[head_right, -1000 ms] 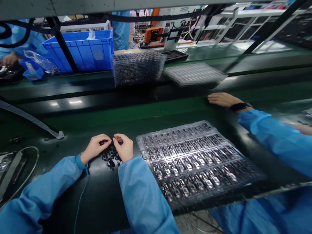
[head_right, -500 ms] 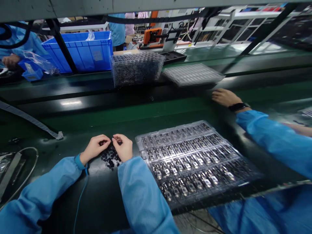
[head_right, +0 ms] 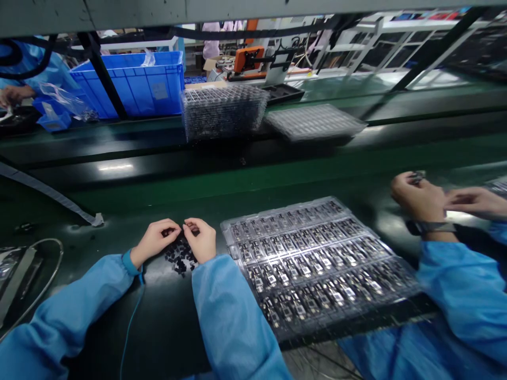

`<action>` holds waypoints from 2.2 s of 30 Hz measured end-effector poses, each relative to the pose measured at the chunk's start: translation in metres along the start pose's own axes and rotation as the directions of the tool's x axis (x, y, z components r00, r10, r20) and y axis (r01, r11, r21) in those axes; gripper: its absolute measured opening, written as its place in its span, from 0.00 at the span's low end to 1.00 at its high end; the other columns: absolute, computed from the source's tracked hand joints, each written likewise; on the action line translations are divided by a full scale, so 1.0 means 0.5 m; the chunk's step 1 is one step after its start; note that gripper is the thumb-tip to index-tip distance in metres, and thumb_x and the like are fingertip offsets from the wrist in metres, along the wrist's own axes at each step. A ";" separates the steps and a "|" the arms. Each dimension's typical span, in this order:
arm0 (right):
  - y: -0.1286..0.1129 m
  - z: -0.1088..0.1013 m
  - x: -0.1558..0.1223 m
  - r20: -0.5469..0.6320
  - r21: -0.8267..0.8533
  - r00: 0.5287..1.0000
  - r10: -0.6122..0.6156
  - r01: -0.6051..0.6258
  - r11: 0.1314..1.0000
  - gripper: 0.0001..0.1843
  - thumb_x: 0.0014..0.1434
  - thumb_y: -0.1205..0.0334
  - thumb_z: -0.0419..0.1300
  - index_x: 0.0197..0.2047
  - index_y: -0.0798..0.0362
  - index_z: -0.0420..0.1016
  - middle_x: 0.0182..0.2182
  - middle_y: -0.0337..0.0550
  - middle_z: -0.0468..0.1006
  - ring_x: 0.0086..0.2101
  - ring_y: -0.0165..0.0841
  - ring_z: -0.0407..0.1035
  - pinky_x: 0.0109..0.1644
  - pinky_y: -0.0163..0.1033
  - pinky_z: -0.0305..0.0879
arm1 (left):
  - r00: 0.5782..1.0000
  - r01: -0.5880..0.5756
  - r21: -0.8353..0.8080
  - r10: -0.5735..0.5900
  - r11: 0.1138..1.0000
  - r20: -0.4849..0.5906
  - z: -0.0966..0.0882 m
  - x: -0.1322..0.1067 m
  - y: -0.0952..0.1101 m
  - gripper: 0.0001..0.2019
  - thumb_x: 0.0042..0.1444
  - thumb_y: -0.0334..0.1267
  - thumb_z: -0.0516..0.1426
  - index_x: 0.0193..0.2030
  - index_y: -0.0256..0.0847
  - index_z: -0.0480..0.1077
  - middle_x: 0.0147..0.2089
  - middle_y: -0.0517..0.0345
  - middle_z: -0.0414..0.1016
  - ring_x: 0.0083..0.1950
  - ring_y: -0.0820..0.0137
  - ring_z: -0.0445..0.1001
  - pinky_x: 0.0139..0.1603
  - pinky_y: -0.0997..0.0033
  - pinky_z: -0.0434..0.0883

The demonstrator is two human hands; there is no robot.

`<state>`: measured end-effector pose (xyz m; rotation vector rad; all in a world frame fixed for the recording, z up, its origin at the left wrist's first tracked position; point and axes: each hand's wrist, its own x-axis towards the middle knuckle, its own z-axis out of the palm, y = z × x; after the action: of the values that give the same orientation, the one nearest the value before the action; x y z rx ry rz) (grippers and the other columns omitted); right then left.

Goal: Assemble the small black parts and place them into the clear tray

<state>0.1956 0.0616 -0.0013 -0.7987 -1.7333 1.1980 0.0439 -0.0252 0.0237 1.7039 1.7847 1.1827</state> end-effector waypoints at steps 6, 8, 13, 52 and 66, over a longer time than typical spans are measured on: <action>0.000 0.000 0.000 0.001 -0.005 1.000 -0.001 0.001 1.000 0.07 0.58 0.60 0.63 0.39 0.51 0.80 0.33 0.42 0.82 0.32 0.35 0.77 0.40 0.39 0.75 | 1.000 0.003 -0.003 -0.003 1.000 0.009 0.002 -0.001 -0.004 0.05 0.60 0.34 0.58 0.38 0.40 0.77 0.35 0.57 0.77 0.32 0.74 0.72 0.35 0.75 0.68; 0.000 0.001 0.000 0.000 -0.001 1.000 -0.001 0.001 1.000 0.07 0.58 0.60 0.62 0.39 0.51 0.80 0.33 0.42 0.82 0.32 0.35 0.77 0.40 0.39 0.75 | 1.000 0.007 0.002 -0.007 1.000 0.009 0.002 -0.001 -0.004 0.05 0.60 0.34 0.58 0.38 0.40 0.77 0.35 0.57 0.77 0.32 0.74 0.72 0.35 0.75 0.68; 0.001 0.001 0.000 0.002 -0.001 1.000 -0.001 0.001 1.000 0.07 0.58 0.60 0.63 0.39 0.51 0.80 0.33 0.42 0.82 0.32 0.35 0.77 0.40 0.39 0.75 | 1.000 0.002 -0.002 -0.002 1.000 0.011 0.002 -0.001 -0.003 0.06 0.61 0.36 0.58 0.38 0.40 0.77 0.34 0.56 0.77 0.32 0.73 0.72 0.35 0.74 0.69; -0.003 0.001 0.000 0.002 -0.002 1.000 0.003 -0.003 1.000 0.07 0.58 0.60 0.62 0.39 0.51 0.80 0.33 0.42 0.82 0.32 0.35 0.77 0.40 0.39 0.75 | 1.000 0.000 0.003 0.000 1.000 0.014 0.001 0.000 0.001 0.06 0.61 0.35 0.58 0.37 0.40 0.77 0.34 0.56 0.77 0.33 0.73 0.73 0.35 0.74 0.69; -0.003 0.000 0.000 0.001 -0.006 1.000 0.001 -0.001 1.000 0.07 0.58 0.60 0.62 0.39 0.51 0.80 0.32 0.42 0.82 0.32 0.35 0.77 0.39 0.40 0.75 | 1.000 0.002 0.003 -0.002 1.000 0.016 0.001 -0.001 -0.001 0.06 0.61 0.36 0.58 0.37 0.40 0.77 0.35 0.56 0.77 0.33 0.72 0.73 0.35 0.74 0.69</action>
<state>0.1956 0.0612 0.0003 -0.8030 -1.7387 1.1945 0.0440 -0.0255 0.0232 1.7084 1.7792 1.1628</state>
